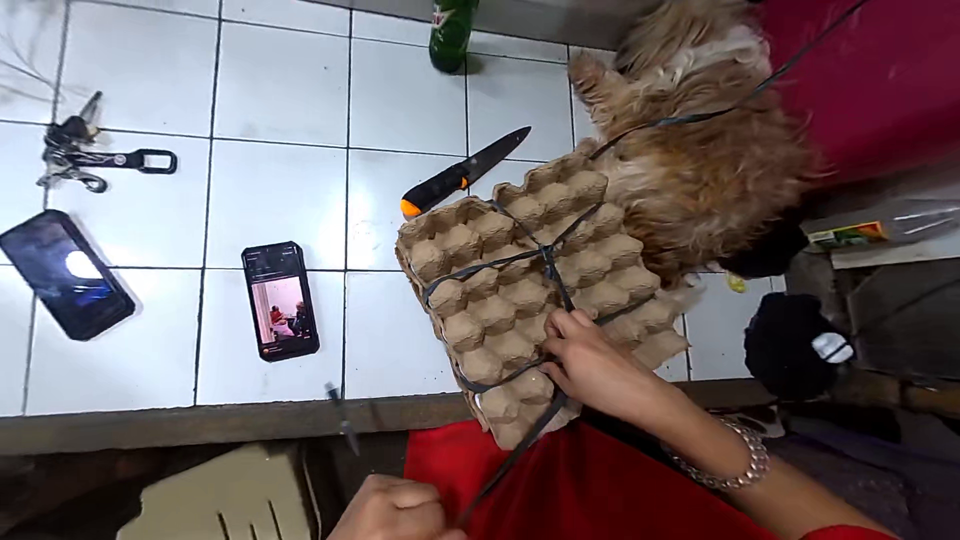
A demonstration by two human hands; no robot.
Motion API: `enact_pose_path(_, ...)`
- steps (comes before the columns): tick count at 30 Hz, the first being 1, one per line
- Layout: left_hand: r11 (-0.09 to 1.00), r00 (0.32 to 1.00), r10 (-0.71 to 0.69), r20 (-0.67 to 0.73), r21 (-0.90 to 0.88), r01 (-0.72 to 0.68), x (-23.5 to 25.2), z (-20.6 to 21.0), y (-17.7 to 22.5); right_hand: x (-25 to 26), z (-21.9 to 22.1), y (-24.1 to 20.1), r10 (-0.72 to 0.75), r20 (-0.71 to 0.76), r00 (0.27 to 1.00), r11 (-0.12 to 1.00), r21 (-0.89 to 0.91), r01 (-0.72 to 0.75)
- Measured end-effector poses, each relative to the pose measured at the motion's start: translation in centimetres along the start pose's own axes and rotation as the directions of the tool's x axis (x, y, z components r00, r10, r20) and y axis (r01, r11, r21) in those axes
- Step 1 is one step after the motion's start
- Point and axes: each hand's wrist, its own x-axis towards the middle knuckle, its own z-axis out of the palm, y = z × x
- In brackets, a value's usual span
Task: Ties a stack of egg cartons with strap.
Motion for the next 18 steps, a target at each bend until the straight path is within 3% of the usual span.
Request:
enact_pose_path(2,0.969,0.986,-0.141,-0.093,0.191,0.156,-1.2,-0.4,-0.7,0.2,0.0,0.5,-0.027,-0.02,0.999,0.999,0.026,0.028)
enact_pose_path(4,0.866,0.927,-0.297,-0.231,0.344,0.363,-1.9,-0.6,-2.3,0.4,0.6,1.2,-0.033,-0.108,0.994,0.978,0.201,0.055)
enact_pose_path(6,0.779,0.852,-0.41,-0.327,0.36,0.513,-1.7,-0.4,-4.6,0.6,1.2,1.7,-0.052,-0.191,0.98,0.939,0.323,0.113)
enact_pose_path(9,0.713,0.747,-0.504,-0.435,0.279,0.643,-0.9,-0.6,-6.8,0.3,2.3,2.9,-0.165,-0.304,0.938,0.898,0.347,0.271)
enact_pose_path(13,0.708,0.687,-0.466,-0.558,0.229,0.667,0.3,-1.5,-6.5,-0.4,2.0,3.4,-0.288,-0.266,0.92,0.925,0.173,0.339)
enact_pose_path(16,0.709,0.681,-0.309,-0.664,0.316,0.63,0.9,-2.4,-5.1,-1.9,3.2,3.4,-0.292,-0.326,0.899,0.954,-0.036,0.297)
enact_pose_path(18,0.674,0.715,-0.171,-0.678,0.448,0.587,1.8,-3.1,-3.8,-2.3,4.6,3.9,-0.276,-0.426,0.862,0.96,-0.088,0.264)
